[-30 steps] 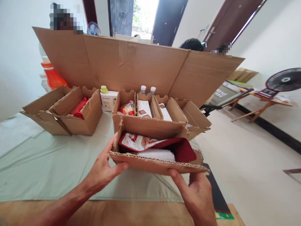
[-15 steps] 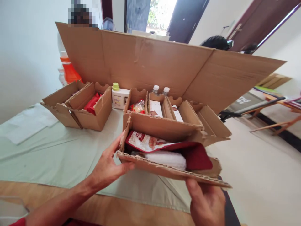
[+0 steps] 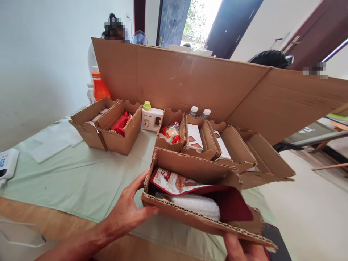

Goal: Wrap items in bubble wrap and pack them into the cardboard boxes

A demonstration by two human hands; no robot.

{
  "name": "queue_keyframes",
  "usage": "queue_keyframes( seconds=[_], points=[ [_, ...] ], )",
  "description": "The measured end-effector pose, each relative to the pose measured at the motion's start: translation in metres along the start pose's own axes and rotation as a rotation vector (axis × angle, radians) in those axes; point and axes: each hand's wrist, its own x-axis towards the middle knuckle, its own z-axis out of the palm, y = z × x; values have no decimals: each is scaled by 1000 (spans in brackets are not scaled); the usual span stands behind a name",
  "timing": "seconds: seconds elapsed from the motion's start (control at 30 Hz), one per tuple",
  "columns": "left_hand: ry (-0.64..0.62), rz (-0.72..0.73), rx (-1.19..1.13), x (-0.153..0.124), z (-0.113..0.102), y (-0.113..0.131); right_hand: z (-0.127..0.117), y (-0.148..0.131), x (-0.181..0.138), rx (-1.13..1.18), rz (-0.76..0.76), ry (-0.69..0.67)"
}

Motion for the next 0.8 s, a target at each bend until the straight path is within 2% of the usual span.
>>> queue_keyframes(
  seconds=[0.1,0.23,0.33,0.43,0.5,0.67,0.8],
  points=[
    [89,-36,73,-16,-24,-5,32,-16,0,48,70,-12],
    [308,-105,201,-39,-61,-20,92,-53,17,210,70,-221],
    [463,-179,244,-57,-79,-34,138,-82,38,314,33,-310],
    [519,-196,207,-77,-79,-45,173,-100,56,387,-3,-378],
    [512,-192,183,-90,-71,-51,190,-105,62,386,4,-359],
    [449,-9,194,-107,-51,-67,217,-107,62,317,29,-261],
    [473,74,221,-109,-48,-77,232,-111,57,316,-20,-239]
  ],
)
